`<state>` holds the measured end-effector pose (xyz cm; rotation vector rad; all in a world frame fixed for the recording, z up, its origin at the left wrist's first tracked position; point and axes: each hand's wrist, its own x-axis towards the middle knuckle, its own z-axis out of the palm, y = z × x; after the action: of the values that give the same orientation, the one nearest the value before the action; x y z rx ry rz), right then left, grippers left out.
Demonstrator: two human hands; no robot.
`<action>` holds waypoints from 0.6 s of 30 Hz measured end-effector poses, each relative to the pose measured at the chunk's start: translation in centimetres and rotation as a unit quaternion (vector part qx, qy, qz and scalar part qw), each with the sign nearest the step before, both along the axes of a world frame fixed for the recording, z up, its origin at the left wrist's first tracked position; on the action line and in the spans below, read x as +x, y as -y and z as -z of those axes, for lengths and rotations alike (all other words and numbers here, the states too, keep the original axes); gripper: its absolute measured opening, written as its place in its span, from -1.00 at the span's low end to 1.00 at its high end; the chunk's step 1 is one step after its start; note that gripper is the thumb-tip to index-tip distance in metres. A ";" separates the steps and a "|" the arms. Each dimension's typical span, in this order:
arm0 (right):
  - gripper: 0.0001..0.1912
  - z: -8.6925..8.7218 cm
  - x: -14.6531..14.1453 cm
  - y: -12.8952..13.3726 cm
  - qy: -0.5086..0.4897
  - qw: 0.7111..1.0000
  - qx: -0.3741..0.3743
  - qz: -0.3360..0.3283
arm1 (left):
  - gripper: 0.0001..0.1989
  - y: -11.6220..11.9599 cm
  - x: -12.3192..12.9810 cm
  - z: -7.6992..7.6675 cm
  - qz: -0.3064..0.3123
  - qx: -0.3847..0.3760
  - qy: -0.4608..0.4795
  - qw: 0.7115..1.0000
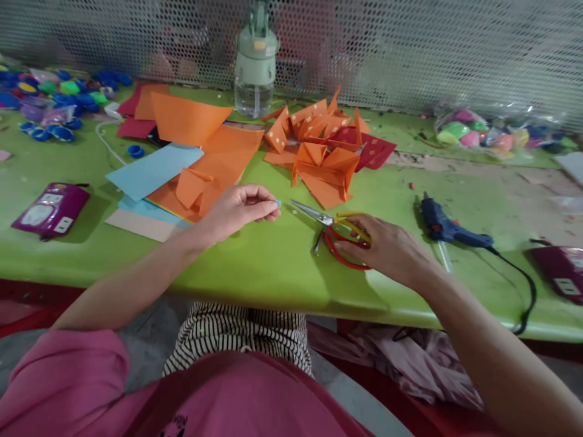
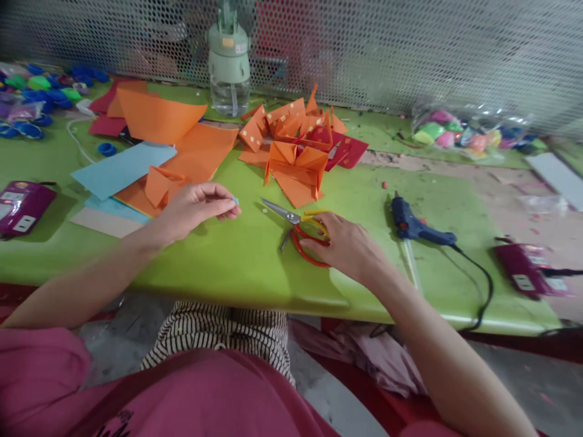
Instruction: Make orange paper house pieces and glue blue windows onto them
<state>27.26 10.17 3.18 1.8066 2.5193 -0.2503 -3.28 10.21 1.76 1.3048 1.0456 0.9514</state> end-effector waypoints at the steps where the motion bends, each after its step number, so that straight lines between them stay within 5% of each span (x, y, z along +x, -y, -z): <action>1: -0.50 0.0 0.1 -0.2 0.007 1.000 0.001 -0.011 | -0.77 -0.2 0.0 0.1 -0.004 -0.004 -0.001 1.000; 5: -0.54 -1.0 -0.4 -0.1 0.024 0.998 0.062 -0.022 | -0.76 -0.6 0.0 0.4 -0.009 -0.008 0.012 1.000; 8: -0.66 -1.7 -2.5 0.7 -0.102 0.985 0.137 -0.036 | -0.72 -0.5 0.2 0.6 0.012 -0.004 0.013 1.000; 12: -0.72 -1.1 -6.9 0.8 -0.317 0.939 0.098 -0.092 | -0.73 0.0 0.5 0.6 0.041 -0.005 -0.021 0.999; 18: -0.66 0.5 -10.2 -0.3 -0.386 0.919 0.030 -0.074 | -0.84 0.0 0.5 1.0 0.040 0.020 -0.050 0.998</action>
<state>17.01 10.52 2.72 1.7569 3.1572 -1.0803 -2.82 10.20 0.79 1.4289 1.0471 0.8582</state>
